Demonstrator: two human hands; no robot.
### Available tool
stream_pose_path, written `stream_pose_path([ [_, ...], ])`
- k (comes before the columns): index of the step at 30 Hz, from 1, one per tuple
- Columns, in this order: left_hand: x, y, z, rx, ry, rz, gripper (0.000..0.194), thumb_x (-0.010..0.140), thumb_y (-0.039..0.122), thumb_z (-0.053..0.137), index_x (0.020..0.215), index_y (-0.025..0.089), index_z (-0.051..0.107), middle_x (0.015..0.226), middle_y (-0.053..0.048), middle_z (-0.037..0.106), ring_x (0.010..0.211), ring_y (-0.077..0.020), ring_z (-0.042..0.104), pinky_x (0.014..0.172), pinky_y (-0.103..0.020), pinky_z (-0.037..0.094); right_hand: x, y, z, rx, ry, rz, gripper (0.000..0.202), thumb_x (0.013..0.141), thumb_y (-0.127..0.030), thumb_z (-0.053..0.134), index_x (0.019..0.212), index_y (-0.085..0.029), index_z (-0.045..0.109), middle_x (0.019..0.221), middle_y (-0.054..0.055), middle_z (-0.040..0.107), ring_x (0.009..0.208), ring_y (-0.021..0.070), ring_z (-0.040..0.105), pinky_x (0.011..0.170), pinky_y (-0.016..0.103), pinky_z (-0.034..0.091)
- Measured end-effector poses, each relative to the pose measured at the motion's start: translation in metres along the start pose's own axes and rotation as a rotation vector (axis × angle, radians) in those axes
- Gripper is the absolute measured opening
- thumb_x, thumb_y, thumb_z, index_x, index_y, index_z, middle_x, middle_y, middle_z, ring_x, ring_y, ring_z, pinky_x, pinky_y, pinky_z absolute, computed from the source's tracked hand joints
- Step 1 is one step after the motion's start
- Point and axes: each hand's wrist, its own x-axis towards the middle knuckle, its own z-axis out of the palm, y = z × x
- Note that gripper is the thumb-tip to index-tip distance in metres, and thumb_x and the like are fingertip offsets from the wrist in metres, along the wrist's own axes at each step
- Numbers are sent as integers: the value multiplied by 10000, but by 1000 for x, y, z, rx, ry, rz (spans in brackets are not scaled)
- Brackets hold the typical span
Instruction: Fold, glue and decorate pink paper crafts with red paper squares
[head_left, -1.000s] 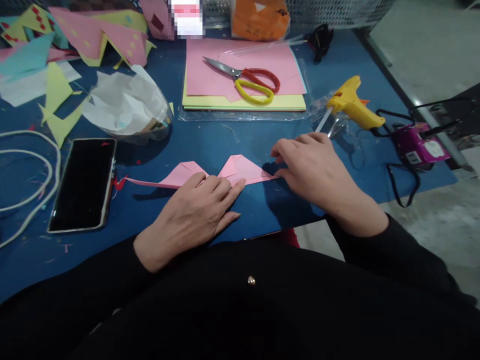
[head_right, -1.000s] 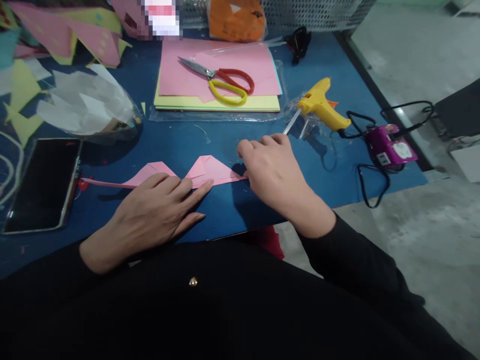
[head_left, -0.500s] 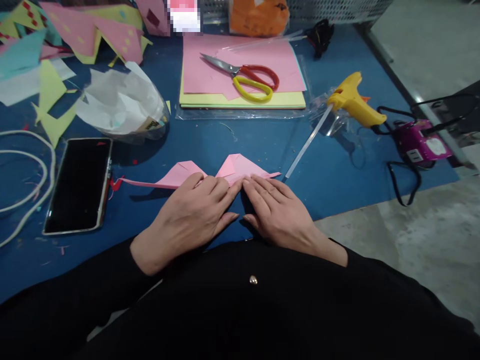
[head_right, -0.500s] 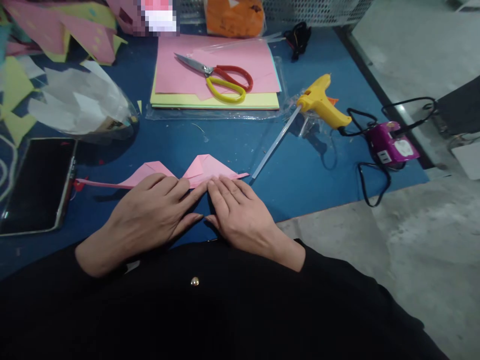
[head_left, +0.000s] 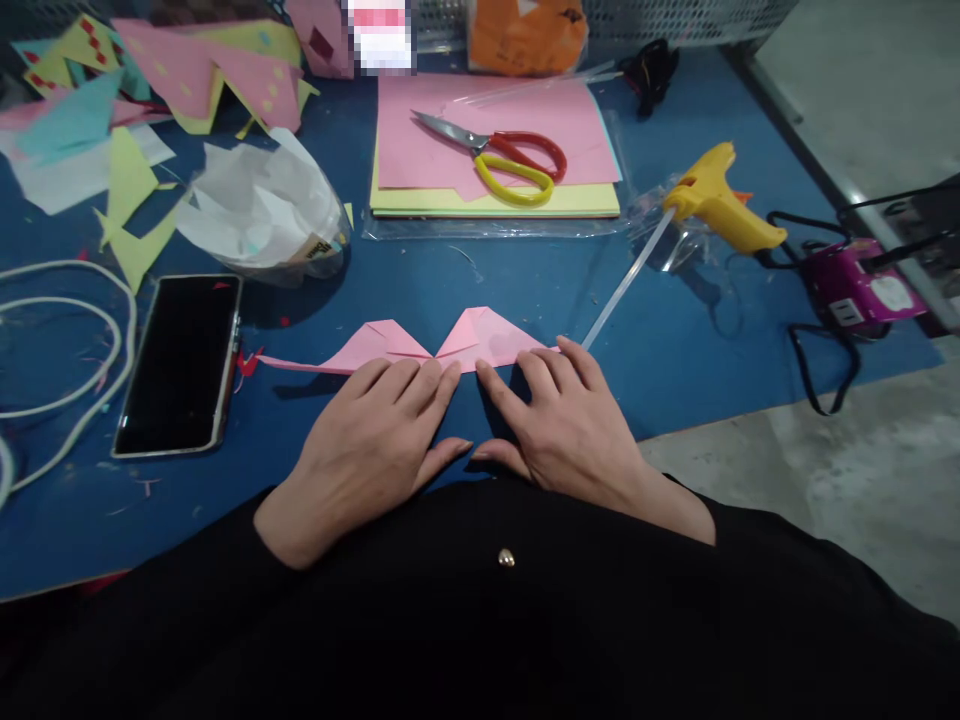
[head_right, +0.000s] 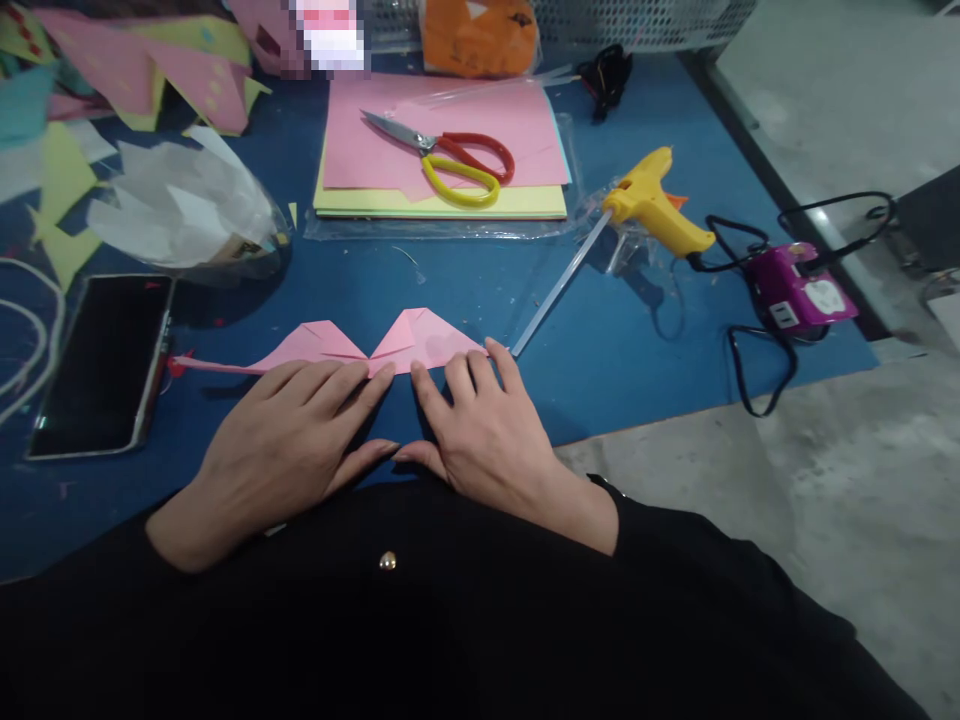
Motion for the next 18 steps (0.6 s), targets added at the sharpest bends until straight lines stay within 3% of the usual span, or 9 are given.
stream_pose_path([
  [4,-1,0,3,-52,41,-34,526,984,420,499,1306,15,590,1140,-198,676,1020,-336,622,867,-451,490,7,-1,8,114,50,-133,769,984,-609,362,1414,16,488,1338,242,573,1209,337,498,1052,454,415],
  [8,-9,-9,4,-244,62,-179,357,988,273,509,1276,91,615,1166,-158,683,1074,-293,616,913,-428,489,14,-1,7,128,6,-167,781,975,-646,333,1461,-48,457,1222,223,606,1055,325,523,912,465,448],
  [13,-15,-25,7,-413,96,-531,168,959,314,577,978,203,702,980,-72,728,939,-253,641,818,-410,481,20,-3,0,31,-41,-224,741,986,-632,302,1484,-103,446,1116,194,616,963,318,513,825,450,398],
  [18,-13,-34,8,-473,78,-601,213,935,343,595,814,213,713,841,-36,716,827,-217,630,753,-382,446,27,-7,-2,-21,-36,-241,733,979,-640,324,1464,-110,470,1011,159,615,886,299,501,753,419,351],
])
